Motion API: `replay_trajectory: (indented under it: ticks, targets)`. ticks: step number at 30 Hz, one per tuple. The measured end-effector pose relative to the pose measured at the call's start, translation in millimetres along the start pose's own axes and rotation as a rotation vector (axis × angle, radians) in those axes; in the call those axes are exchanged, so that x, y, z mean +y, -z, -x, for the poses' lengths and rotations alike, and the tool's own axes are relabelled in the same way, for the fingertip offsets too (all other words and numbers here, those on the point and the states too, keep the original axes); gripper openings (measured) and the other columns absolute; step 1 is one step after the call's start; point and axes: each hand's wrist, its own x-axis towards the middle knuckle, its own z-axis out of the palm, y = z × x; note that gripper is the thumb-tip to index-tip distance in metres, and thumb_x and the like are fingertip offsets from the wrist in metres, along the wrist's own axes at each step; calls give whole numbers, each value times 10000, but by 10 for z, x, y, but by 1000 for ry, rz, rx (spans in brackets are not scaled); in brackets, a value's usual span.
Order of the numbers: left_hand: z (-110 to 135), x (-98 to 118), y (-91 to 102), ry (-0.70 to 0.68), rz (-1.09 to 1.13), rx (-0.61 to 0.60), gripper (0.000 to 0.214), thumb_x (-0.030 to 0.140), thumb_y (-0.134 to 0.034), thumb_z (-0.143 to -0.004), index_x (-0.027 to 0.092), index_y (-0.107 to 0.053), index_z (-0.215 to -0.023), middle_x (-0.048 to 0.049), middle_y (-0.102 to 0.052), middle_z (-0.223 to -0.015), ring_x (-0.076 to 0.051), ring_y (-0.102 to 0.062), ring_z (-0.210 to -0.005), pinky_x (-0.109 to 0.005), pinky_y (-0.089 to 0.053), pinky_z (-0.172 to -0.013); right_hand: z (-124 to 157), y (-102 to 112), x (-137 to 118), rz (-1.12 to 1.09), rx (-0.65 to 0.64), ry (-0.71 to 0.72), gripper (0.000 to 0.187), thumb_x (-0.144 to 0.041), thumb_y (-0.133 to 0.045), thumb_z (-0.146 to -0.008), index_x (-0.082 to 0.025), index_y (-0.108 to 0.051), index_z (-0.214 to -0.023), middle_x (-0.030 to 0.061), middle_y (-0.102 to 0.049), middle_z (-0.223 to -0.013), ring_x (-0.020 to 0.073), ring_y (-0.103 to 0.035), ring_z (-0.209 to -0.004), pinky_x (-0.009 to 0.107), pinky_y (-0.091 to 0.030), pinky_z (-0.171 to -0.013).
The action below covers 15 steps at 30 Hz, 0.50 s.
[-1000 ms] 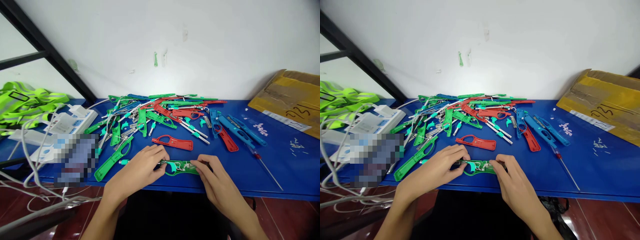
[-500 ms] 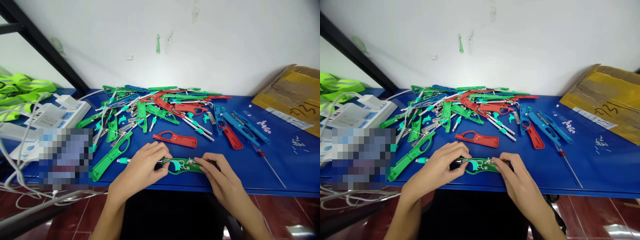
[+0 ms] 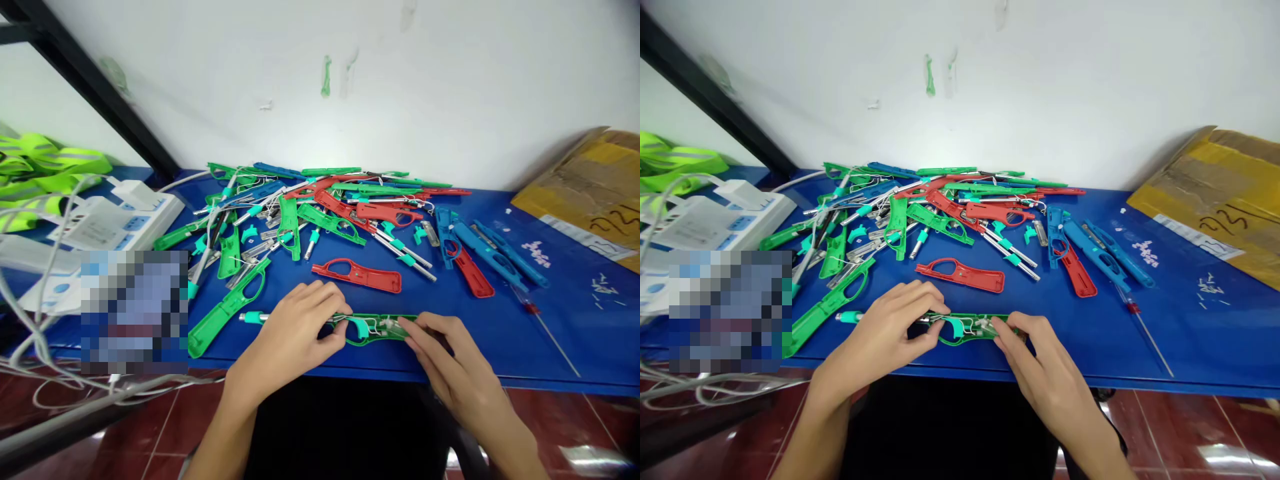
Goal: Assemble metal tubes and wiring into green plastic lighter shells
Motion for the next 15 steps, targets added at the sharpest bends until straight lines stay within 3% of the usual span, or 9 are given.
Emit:
replay_trajectory:
  ticks: [9, 15]
  targets:
    - [2, -9, -23, -21, -15, 12, 101, 140, -661, -1027, 222, -671, -1085, 12, -741, -1089, -207, -683, -960, -378, -440, -876, 119, -85, -52, 42, 31, -65, 677, -19, -612, -1065, -242, -472, -1689, 124, -635, -1254, 221, -680, -1103, 355, -613, -982]
    - [-9, 6, -9, -13, -11, 19, 101, 129, -668, -1021, 219, -673, -1066, 12, -736, -1066, -207, -679, -950, -370, -439, -864, 109, -96, -62, 25, 90, -59, 697, -29, -651, -1050, -271, -497, -1685, 108, -699, -1242, 218, -723, -1047, 361, -642, -950]
